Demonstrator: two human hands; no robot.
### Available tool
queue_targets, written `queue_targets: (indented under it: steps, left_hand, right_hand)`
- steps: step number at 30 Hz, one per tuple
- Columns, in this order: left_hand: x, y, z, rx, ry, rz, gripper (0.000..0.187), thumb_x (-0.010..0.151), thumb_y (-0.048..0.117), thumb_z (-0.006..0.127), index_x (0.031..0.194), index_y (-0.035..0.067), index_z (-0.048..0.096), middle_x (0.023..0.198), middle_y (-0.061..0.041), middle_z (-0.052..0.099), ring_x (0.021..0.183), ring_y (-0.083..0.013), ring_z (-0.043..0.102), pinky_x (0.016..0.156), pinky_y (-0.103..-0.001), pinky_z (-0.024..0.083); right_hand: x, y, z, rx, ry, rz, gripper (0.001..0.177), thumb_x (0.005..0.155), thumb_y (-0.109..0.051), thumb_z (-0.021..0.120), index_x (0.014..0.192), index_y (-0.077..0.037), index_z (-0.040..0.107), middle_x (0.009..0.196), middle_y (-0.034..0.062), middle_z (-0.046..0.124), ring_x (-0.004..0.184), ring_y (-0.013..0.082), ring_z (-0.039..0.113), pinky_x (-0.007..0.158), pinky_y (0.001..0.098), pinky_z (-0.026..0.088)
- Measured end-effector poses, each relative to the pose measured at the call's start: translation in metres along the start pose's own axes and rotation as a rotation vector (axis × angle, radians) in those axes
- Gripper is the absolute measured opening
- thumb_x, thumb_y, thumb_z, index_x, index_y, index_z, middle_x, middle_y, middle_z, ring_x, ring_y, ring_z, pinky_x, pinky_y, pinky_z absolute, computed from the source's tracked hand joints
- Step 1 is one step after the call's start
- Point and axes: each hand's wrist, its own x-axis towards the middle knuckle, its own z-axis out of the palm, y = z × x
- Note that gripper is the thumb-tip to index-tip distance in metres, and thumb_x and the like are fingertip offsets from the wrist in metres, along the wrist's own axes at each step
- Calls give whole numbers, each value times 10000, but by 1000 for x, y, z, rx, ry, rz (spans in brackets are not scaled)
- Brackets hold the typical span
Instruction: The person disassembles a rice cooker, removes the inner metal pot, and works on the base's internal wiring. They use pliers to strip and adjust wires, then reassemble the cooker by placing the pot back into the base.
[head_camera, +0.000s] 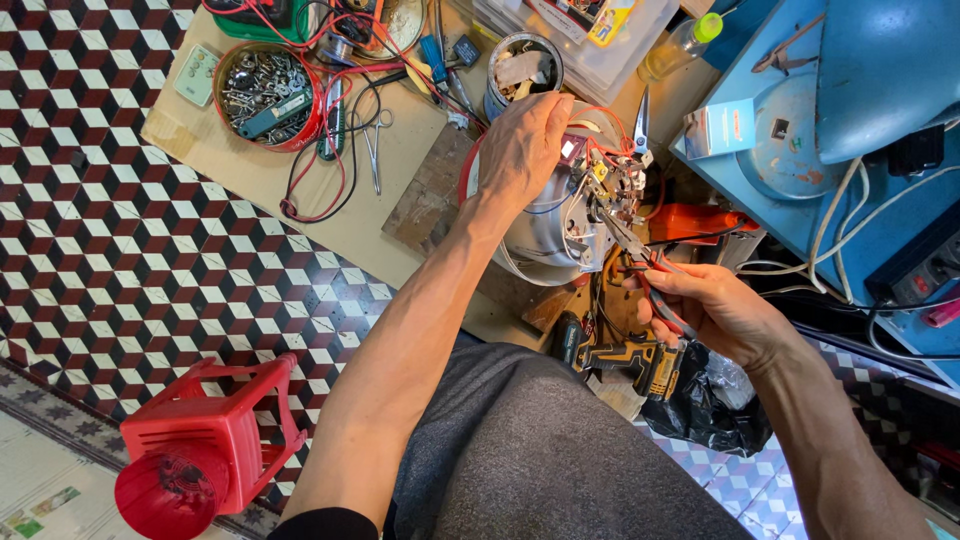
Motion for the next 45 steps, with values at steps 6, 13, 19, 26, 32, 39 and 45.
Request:
queue_targets:
  steps: [6, 13, 19, 26, 32, 39, 45]
  left_hand:
    - [0, 0, 0, -24, 0, -1, 372, 1088, 339, 440, 1062, 54, 677, 945, -120, 713, 897, -299, 686, 821, -445, 530]
    - [-1, -1, 1, -17, 13, 13, 359, 1087, 326, 450, 1052, 50, 676, 937, -120, 714, 892, -303, 689, 816, -445, 531]
    - [-1, 1, 0, -23, 33, 39, 342, 1086, 314, 470, 1046, 45, 677, 944, -131, 716, 895, -322, 687, 808, -447, 531]
    - [0, 1, 0, -7, 33, 53, 330, 1081, 316, 482, 1026, 48, 667, 923, -130, 705, 895, -328, 673, 807, -457, 521]
    - [0, 0, 3, -3, 16, 53, 324, 1083, 310, 479, 1017, 47, 657, 918, -112, 698, 912, -309, 663, 830, -449, 515]
    - [-1, -2, 2, -39, 28, 70, 321, 1083, 307, 478, 1084, 53, 676, 972, -111, 712, 927, -309, 677, 839, -435, 529]
    - [-4, -5, -8, -95, -26, 42, 346, 1075, 328, 502, 1188, 71, 705, 1092, -96, 753, 1030, -312, 702, 892, -411, 545]
  right_hand:
    - [-1, -3, 4, -13, 29, 4, 333, 973, -242, 604, 1102, 60, 654, 707, 112, 663, 494, 163, 587, 441, 272, 458]
    - [-2, -5, 3, -55, 10, 1, 334, 979, -269, 596, 1069, 49, 648, 645, 92, 620, 409, 152, 515, 386, 260, 407]
    - [2, 0, -4, -88, 35, 27, 298, 996, -305, 580, 986, -9, 604, 632, 69, 600, 393, 123, 480, 346, 253, 357]
    - [2, -15, -8, -434, 161, 52, 322, 988, -312, 571, 945, 0, 640, 610, 86, 609, 412, 148, 482, 380, 291, 355]
    - [-7, -51, 1, -1041, 210, 53, 408, 996, -428, 617, 944, -41, 732, 611, 108, 613, 444, 167, 510, 421, 337, 402]
    - [-12, -51, 7, -1048, 237, 85, 374, 986, -417, 615, 1029, -69, 747, 701, 86, 703, 549, 176, 604, 526, 349, 518]
    - [-24, -15, -4, -619, 270, 32, 378, 976, -317, 579, 992, 28, 735, 791, 119, 751, 649, 181, 675, 623, 353, 579]
